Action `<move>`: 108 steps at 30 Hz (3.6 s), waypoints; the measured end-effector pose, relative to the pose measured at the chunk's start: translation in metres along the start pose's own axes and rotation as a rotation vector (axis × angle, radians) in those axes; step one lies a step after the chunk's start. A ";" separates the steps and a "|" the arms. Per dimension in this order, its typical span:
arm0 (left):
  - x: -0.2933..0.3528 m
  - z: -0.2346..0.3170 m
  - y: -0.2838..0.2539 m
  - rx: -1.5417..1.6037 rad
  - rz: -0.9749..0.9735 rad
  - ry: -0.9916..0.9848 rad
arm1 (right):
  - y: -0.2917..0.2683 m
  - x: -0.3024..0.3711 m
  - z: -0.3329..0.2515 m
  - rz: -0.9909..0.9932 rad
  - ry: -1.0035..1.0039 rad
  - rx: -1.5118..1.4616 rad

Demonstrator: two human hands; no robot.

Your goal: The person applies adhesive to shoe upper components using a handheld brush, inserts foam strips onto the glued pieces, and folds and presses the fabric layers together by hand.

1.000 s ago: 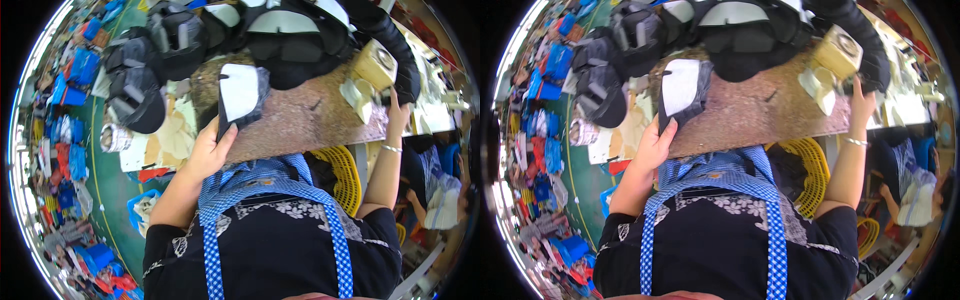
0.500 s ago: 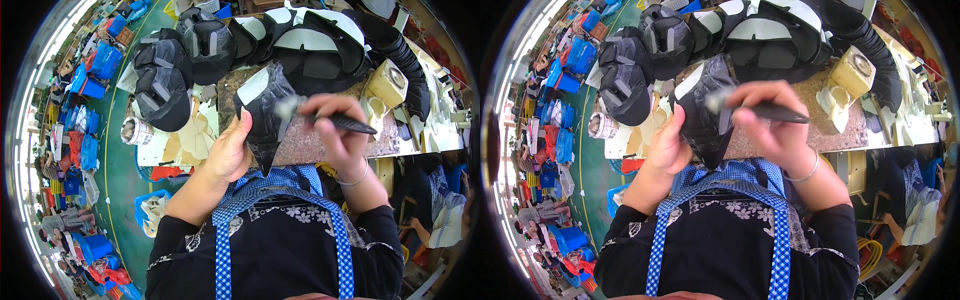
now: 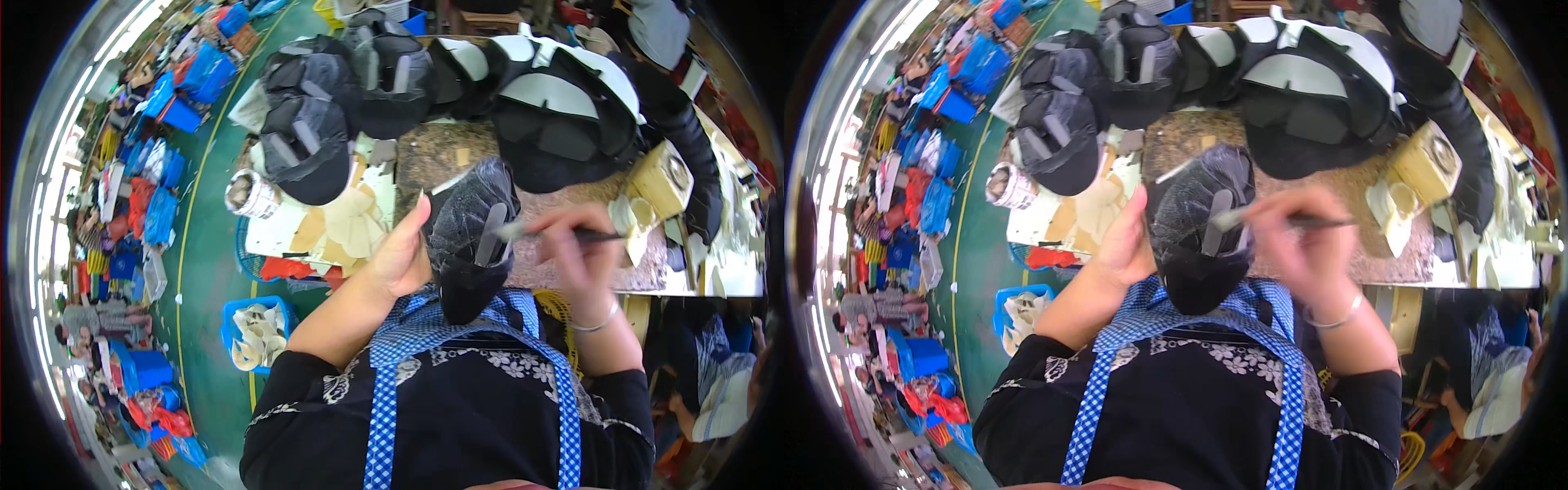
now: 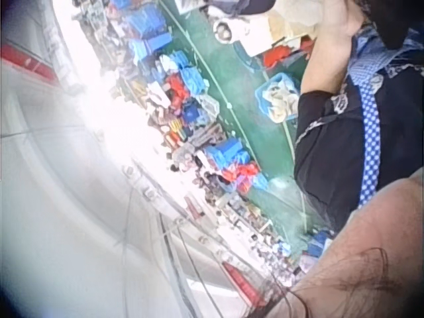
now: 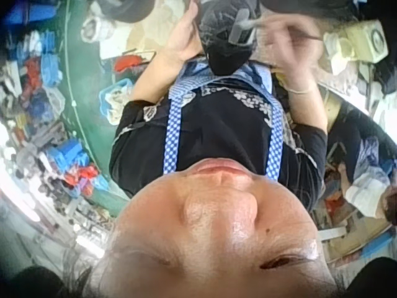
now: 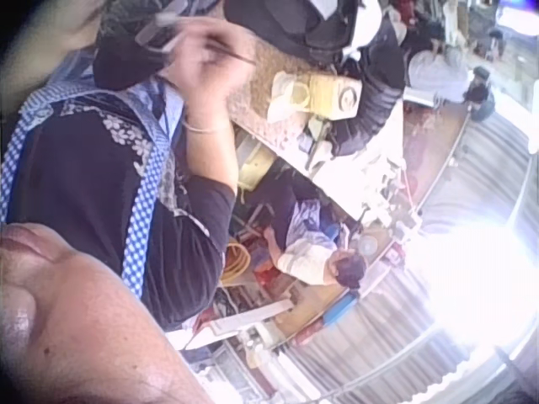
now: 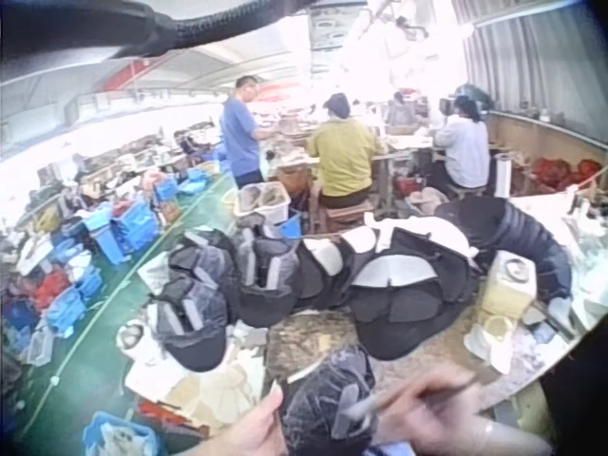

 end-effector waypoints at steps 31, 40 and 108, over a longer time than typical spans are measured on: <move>-0.047 0.107 -0.046 -1.072 0.544 0.840 | 0.016 -0.220 0.126 -0.866 0.094 1.753; -0.052 0.088 -0.062 -0.492 0.400 0.286 | 0.025 -0.218 0.026 -0.240 -0.634 1.718; 0.027 -0.033 -0.039 -2.167 0.395 0.539 | 0.120 -0.057 0.096 -0.507 0.128 0.407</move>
Point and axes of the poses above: each hand's wrist, its own x-axis away from the middle knuckle, its own y-axis out of the palm, z = x × y, the point moved 6 cm from there along -x, towards the middle knuckle, and after that the axes turned 13 degrees about -y, right-handed, at the moved point
